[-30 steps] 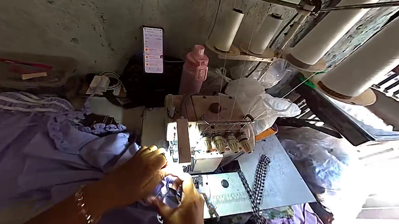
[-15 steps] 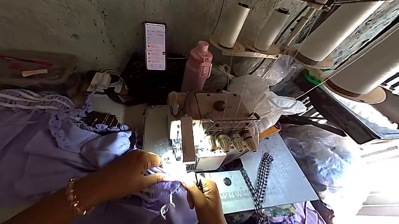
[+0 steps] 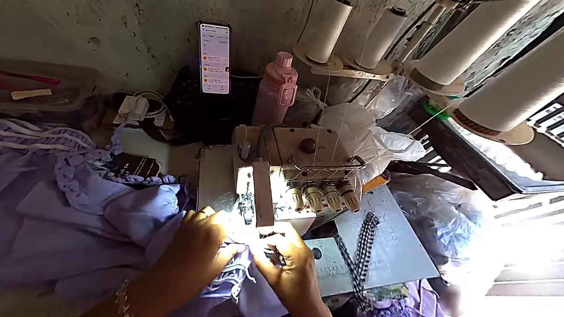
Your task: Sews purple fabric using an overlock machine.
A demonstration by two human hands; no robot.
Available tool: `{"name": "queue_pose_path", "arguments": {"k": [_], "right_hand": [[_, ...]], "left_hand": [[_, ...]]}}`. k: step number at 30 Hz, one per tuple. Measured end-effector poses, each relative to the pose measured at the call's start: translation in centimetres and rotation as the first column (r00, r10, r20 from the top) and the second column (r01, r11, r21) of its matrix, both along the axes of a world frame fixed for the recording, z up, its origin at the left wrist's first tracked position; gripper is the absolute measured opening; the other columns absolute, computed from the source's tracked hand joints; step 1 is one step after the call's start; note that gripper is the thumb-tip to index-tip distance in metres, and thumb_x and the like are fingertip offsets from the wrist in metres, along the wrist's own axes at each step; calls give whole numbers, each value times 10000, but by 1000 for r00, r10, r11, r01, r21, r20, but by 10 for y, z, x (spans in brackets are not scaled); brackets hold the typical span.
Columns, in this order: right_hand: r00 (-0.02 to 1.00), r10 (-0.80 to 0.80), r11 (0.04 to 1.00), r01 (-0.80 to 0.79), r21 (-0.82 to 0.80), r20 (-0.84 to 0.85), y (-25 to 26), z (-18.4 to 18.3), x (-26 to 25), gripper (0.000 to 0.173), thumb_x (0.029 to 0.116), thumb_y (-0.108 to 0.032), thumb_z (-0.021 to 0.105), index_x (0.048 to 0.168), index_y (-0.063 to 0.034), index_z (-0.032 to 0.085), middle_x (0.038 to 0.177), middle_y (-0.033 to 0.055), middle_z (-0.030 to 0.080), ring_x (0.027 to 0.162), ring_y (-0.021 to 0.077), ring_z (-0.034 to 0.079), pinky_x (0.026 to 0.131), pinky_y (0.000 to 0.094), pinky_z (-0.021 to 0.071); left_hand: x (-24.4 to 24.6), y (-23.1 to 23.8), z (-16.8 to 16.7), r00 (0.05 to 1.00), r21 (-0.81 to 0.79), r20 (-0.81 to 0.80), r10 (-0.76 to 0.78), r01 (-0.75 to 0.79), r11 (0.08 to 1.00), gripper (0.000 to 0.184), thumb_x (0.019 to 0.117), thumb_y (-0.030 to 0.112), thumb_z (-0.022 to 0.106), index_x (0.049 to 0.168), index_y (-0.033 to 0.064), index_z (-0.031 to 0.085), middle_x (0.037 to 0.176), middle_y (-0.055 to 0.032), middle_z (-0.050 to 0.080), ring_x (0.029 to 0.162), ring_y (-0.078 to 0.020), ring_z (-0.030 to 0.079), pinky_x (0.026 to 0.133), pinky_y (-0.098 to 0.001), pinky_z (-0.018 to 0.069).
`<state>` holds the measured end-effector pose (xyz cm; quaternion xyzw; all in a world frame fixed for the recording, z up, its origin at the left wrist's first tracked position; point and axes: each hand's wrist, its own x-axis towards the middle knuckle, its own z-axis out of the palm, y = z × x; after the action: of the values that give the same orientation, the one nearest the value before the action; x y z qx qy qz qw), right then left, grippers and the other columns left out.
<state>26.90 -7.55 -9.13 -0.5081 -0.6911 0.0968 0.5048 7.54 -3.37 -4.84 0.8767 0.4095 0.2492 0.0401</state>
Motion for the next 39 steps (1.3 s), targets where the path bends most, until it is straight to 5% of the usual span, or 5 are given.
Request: {"name": "queue_pose_path", "arguments": {"k": [12, 16, 24, 30, 39], "right_hand": [[983, 180, 974, -181, -136, -14, 11, 22, 11, 189, 864, -221, 717, 921, -42, 704, 811, 31, 694, 650, 32, 580, 591, 182, 474], [968, 251, 923, -235, -305, 16, 7, 31, 12, 245, 961, -252, 645, 1000, -36, 754, 933, 81, 692, 868, 104, 654, 781, 246, 537], [977, 115, 988, -93, -122, 181, 0, 22, 4, 154, 905, -173, 643, 951, -82, 759, 897, 59, 724, 739, 129, 696, 596, 301, 563], [990, -18, 998, 25, -53, 137, -5, 14, -5, 183, 889, -227, 632, 888, -79, 739, 781, 23, 699, 622, 85, 637, 523, 252, 501], [977, -193, 981, 195, -21, 89, -8, 18, -19, 256, 854, -340, 653, 808, -98, 724, 679, -13, 637, 540, 57, 566, 458, 237, 419]], "left_hand": [[-4, 4, 0, 965, -116, 248, -88, 120, 986, 141, 798, 222, 695, 835, 86, 693, 837, -26, 717, 834, -143, 685, 861, -373, 485], [-3, 4, -2, 960, -70, 268, -83, 106, 992, 140, 793, 230, 692, 814, 93, 674, 813, -17, 712, 822, -130, 672, 855, -321, 476], [-1, 6, -5, 942, -90, 332, -51, 85, 992, 141, 786, 239, 694, 819, 103, 673, 826, -1, 717, 846, -95, 677, 866, -288, 483], [-10, -3, -7, 979, -17, 204, -26, 31, 999, 355, 988, 408, 496, 787, 146, 629, 816, -18, 686, 784, -148, 645, 841, -456, 384], [3, -9, 20, 990, 171, 44, 135, -140, 975, 200, 806, 246, 614, 836, 61, 684, 646, -62, 630, 603, -264, 618, 748, -523, 421]]}}
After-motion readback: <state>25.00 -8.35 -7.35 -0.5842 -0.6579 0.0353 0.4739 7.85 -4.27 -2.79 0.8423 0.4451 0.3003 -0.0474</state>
